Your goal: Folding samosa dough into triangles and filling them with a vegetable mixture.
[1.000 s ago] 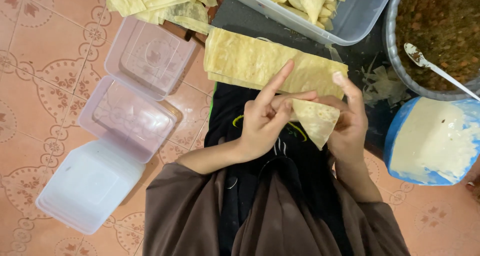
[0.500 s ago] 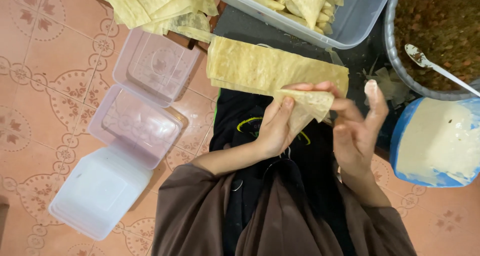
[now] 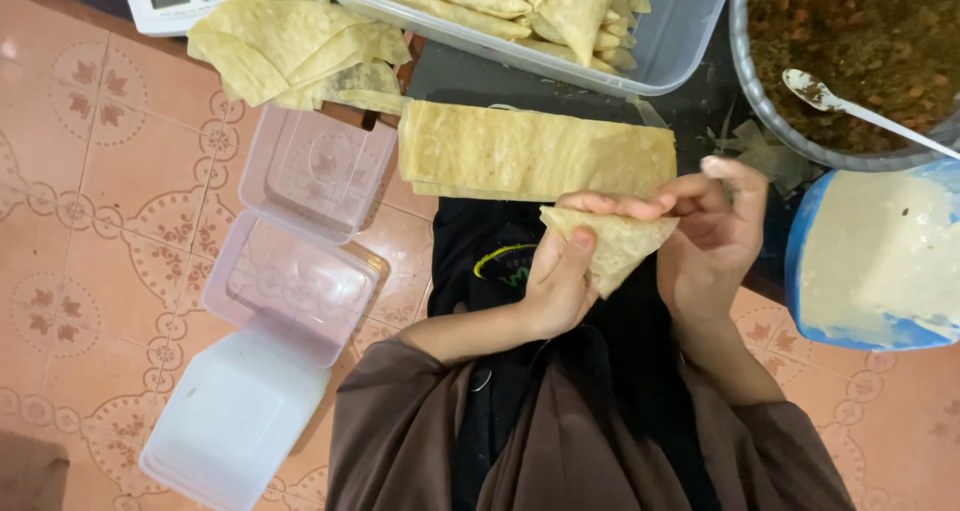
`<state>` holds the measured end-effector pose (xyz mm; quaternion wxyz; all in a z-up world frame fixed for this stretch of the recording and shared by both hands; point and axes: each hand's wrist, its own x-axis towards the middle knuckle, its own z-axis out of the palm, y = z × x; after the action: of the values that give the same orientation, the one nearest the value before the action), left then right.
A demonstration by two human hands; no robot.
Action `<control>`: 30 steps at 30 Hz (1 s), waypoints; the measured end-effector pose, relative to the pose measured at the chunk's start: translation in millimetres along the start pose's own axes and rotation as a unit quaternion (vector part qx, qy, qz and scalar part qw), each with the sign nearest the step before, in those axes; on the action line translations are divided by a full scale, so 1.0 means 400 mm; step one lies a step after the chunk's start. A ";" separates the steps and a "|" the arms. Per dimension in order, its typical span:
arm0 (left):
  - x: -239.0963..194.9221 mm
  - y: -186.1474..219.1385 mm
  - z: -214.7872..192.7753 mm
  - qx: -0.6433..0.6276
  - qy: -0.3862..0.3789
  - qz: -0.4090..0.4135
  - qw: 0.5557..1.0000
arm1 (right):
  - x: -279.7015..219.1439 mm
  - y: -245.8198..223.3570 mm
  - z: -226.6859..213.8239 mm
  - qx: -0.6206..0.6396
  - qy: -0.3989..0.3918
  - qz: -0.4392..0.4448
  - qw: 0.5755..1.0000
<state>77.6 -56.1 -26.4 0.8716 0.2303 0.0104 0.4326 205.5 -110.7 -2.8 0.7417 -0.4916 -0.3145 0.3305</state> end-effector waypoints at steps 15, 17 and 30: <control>0.075 0.102 -0.061 0.203 -0.195 -0.377 0.882 | 0.072 -0.187 -0.256 -0.278 -0.169 0.001 0.945; 0.069 0.099 -0.063 0.145 -0.154 -0.373 0.903 | 0.172 -0.233 -0.272 -0.505 -0.098 -0.106 0.851; 0.120 0.079 -0.037 0.015 0.048 -0.193 0.980 | 0.330 -0.171 -0.478 -0.764 -0.127 -0.102 0.624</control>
<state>80.5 2.5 -17.7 0.9336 0.2159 0.1025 0.2668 446.4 -125.0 19.1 0.0808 -0.7998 -0.5929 -0.0473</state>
